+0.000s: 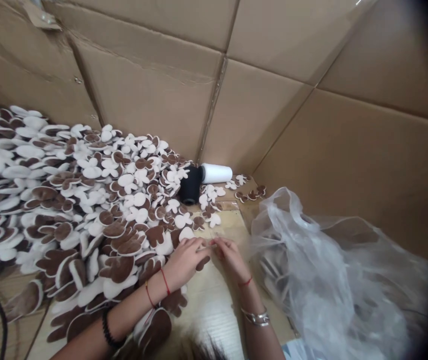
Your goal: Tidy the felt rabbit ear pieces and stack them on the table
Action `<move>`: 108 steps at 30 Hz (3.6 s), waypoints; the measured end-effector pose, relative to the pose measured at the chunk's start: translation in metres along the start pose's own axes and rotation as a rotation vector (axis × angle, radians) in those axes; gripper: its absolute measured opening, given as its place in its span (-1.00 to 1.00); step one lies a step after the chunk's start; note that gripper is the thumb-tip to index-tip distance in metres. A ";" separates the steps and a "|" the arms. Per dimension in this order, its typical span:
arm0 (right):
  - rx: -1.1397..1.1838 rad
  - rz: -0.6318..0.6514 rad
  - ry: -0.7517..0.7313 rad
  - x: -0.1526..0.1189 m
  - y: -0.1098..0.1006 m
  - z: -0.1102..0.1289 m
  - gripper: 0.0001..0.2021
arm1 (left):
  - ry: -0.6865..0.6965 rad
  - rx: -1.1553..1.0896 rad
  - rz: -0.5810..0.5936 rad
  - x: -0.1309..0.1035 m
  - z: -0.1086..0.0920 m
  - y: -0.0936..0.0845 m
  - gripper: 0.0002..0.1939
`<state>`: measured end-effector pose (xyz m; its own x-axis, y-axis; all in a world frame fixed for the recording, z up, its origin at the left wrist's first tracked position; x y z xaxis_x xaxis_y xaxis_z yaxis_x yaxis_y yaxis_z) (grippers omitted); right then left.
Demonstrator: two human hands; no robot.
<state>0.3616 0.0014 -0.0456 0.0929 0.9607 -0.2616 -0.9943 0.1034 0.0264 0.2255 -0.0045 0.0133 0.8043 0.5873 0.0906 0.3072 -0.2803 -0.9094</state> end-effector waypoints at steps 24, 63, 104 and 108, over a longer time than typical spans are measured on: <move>-0.583 0.276 -0.211 -0.018 0.031 0.011 -0.69 | -0.255 -0.002 0.056 0.000 0.018 0.026 -0.85; -0.138 0.146 -0.162 -0.011 0.027 0.009 -0.72 | -0.242 0.043 0.057 0.005 0.029 0.027 -0.86; 0.072 0.216 -0.048 -0.019 0.049 0.008 -0.63 | -0.520 -0.455 -0.150 -0.001 0.058 0.013 -0.89; 0.075 0.031 -0.108 -0.014 0.042 0.002 -0.64 | -0.534 -0.508 -0.182 -0.002 0.059 0.014 -0.84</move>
<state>0.3182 -0.0074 -0.0387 0.0711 0.9854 -0.1545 -0.9904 0.0881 0.1063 0.1981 0.0354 -0.0240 0.4031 0.9091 -0.1050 0.7116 -0.3835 -0.5887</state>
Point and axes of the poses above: each hand's wrist, its own x-axis towards the middle knuckle, its own y-axis out of the palm, z = x × y, the point moved 7 cm from there along x, towards the middle knuckle, and after that the axes turned 3 degrees about z, right-handed, at the moved point
